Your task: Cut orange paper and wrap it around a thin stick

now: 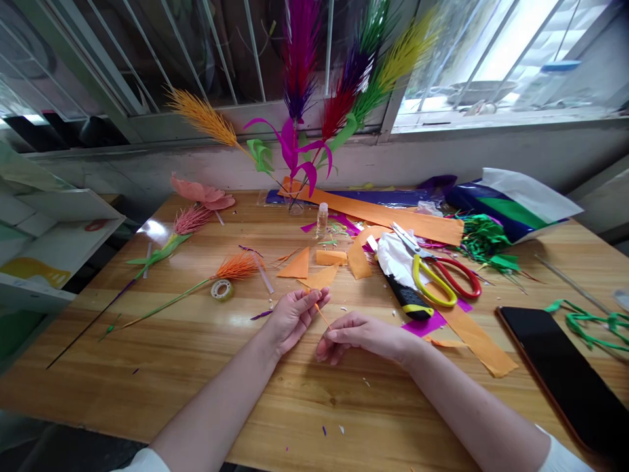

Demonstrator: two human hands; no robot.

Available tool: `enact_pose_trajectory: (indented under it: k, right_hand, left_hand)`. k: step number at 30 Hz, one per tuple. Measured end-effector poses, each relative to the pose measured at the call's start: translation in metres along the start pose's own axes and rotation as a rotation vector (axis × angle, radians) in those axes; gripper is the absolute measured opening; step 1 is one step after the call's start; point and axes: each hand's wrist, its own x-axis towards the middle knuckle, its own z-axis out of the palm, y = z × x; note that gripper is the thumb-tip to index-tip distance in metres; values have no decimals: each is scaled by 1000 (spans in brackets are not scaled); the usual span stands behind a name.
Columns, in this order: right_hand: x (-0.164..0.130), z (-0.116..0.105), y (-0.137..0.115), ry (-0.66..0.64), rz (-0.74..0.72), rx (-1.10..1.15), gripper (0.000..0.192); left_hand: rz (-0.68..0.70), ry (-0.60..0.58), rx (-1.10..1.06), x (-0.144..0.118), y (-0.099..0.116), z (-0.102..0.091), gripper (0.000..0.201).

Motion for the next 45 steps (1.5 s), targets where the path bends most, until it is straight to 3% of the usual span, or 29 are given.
enact_pose_trajectory:
  k: [11,18,23,29,37,40,45]
  right_hand:
    - [2,1,7,68,-14,-179,39]
    - [6,5,9,239,31,-180,40]
    - [0,-9,7,278,105,-318,37]
    - [-5,-8,-3,202,-41,-252,38]
    - [8,-2,6,408,58,-278,32]
    - [2,-6,4,358,67,-302,33]
    - [-5,-7,-7,306,-98,-273,42]
  left_hand:
    - [172,-29,-4,-2,-4,7,16]
    - [212,-36,-21,-3,0,6,15]
    - [202,-27,-48,-3,1,5,16]
    - [209,-70,-50,-1,-3,7,14]
    - [207,4,-31,0,-2,9,16]
    - [186,-3,-33,1,-2,9,16]
    - [112,-7,7,1,-6,12,21]
